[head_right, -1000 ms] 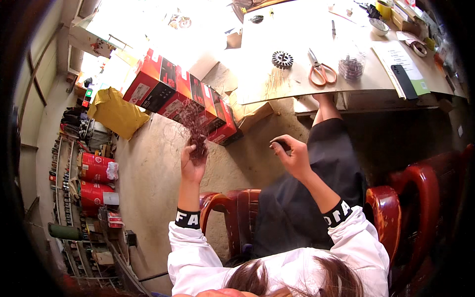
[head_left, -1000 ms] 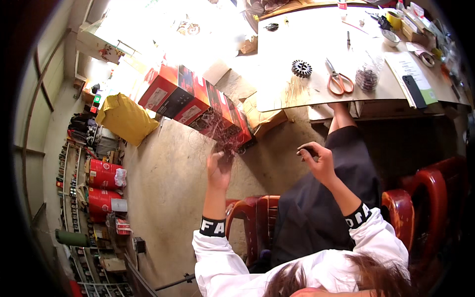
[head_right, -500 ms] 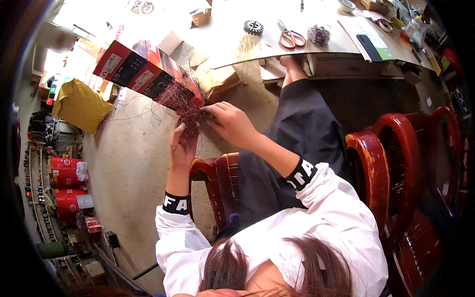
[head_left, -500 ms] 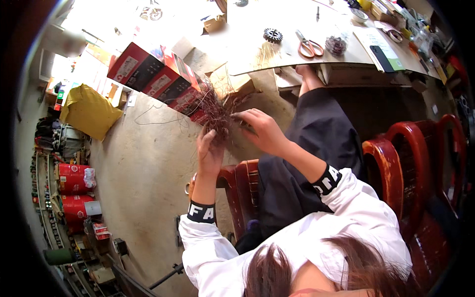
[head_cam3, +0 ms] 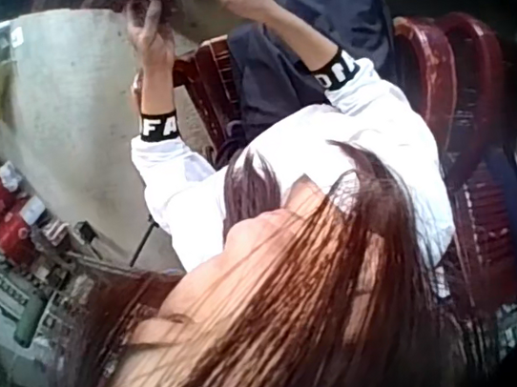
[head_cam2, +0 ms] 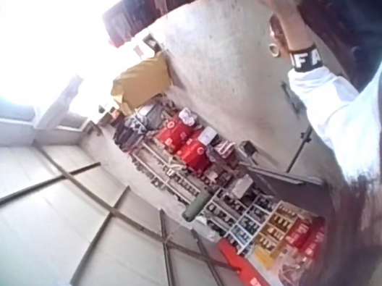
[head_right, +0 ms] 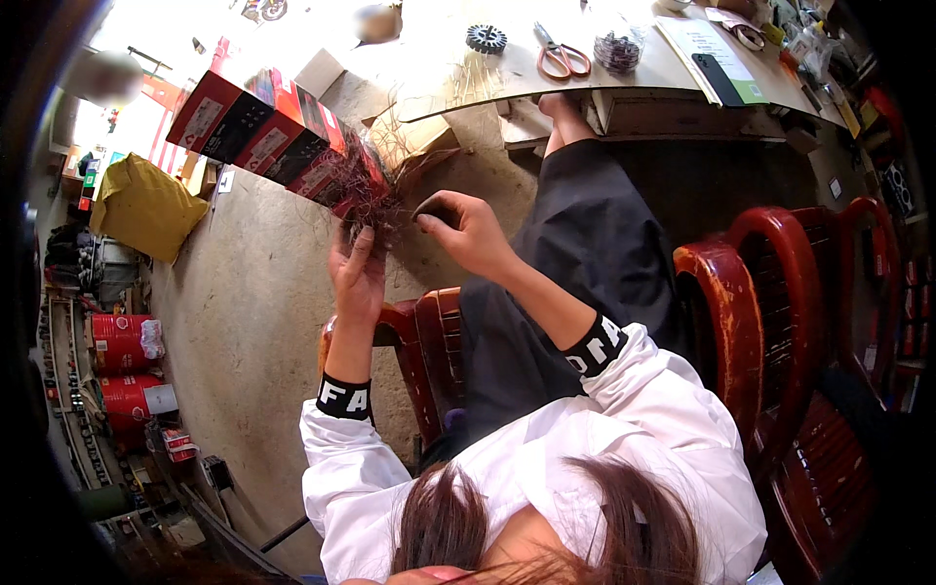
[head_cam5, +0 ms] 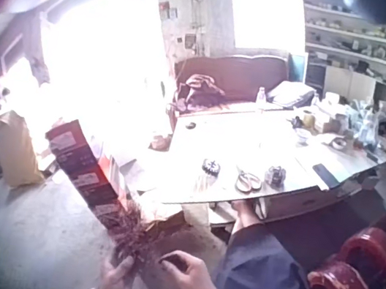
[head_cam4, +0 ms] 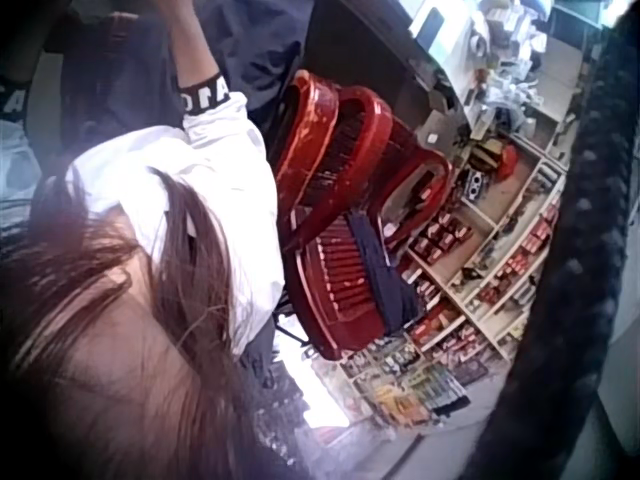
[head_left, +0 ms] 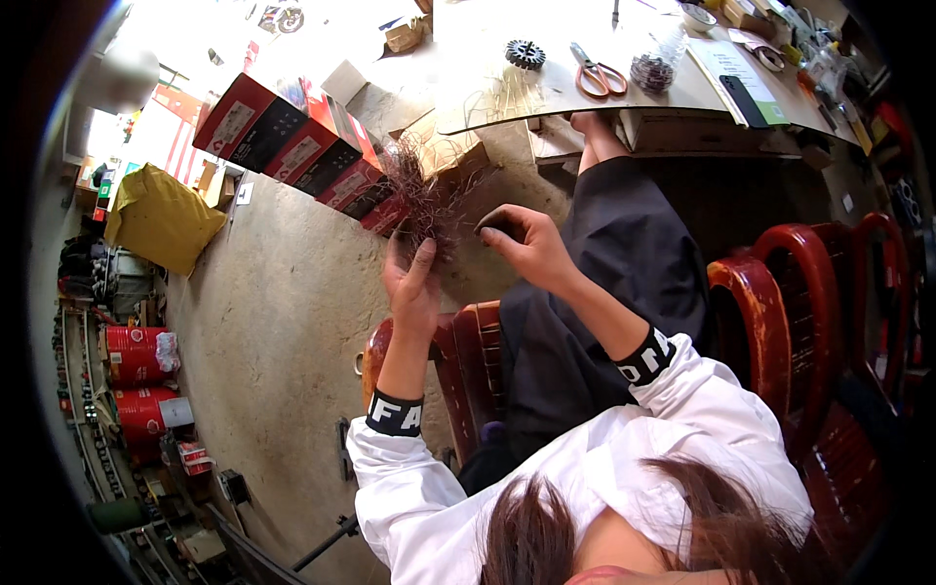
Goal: The person sits at a table and assembles small craft items by hand. They pick up small dark objects and attach them to a bundle of brown fibrous material, occasionally using scissors to trim the fibers. The person repeatedly handles the bundle and individual components, arranging them on the table.
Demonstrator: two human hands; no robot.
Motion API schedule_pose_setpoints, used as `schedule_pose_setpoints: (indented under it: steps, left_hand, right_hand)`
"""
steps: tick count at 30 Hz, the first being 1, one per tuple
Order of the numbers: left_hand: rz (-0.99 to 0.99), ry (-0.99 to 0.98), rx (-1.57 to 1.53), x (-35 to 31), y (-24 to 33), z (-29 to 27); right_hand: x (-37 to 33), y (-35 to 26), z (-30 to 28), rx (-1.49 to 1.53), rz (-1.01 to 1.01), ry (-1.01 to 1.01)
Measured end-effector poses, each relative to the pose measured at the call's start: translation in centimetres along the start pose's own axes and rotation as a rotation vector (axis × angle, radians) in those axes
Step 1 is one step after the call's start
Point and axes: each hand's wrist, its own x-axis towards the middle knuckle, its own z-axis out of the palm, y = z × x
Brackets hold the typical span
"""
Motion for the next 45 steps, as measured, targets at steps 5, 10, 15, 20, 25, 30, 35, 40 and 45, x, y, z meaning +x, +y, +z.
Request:
schedule_pose_setpoints:
  steps: [5,10,15,20,25,30,35,40,45]
  left_hand:
    - [-0.052,0.008,0.034,-0.6,-0.2,0.1]
    - [-0.026,-0.002,0.059,-0.6,-0.3,0.6]
    - [-0.014,0.003,0.075,-1.0,0.1,1.1]
    - [-0.011,0.001,0.095,-0.9,-0.2,0.8]
    - [-0.026,-0.001,0.152,-0.9,-0.1,0.8]
    - [-0.007,0.024,0.179,-1.0,-0.1,1.1]
    - [0.056,0.009,0.348,-0.8,-0.3,0.7]
    - [0.228,0.068,0.475,-0.8,-0.7,0.6]
    - [0.426,0.132,0.804,-0.4,-1.0,-0.4]
  right_hand:
    - [-0.1,-0.5,0.6,0.033,0.008,0.033]
    - [0.0,-0.2,0.5,-0.126,-0.1,0.103]
    - [-0.2,-1.0,0.1,-0.228,-0.115,0.159]
    - [-0.2,-1.0,-0.2,-0.363,-0.212,0.215]
    - [-0.1,-0.6,0.0,-0.365,-0.271,0.261]
    - [0.0,-1.0,0.3,-0.482,-0.314,0.272]
    - [-0.1,-1.0,0.4,-0.52,-0.304,0.256]
    - [-0.2,-0.1,0.5,-0.435,-0.283,0.241]
    - [-0.8,0.8,-0.5,-0.289,-0.082,0.264]
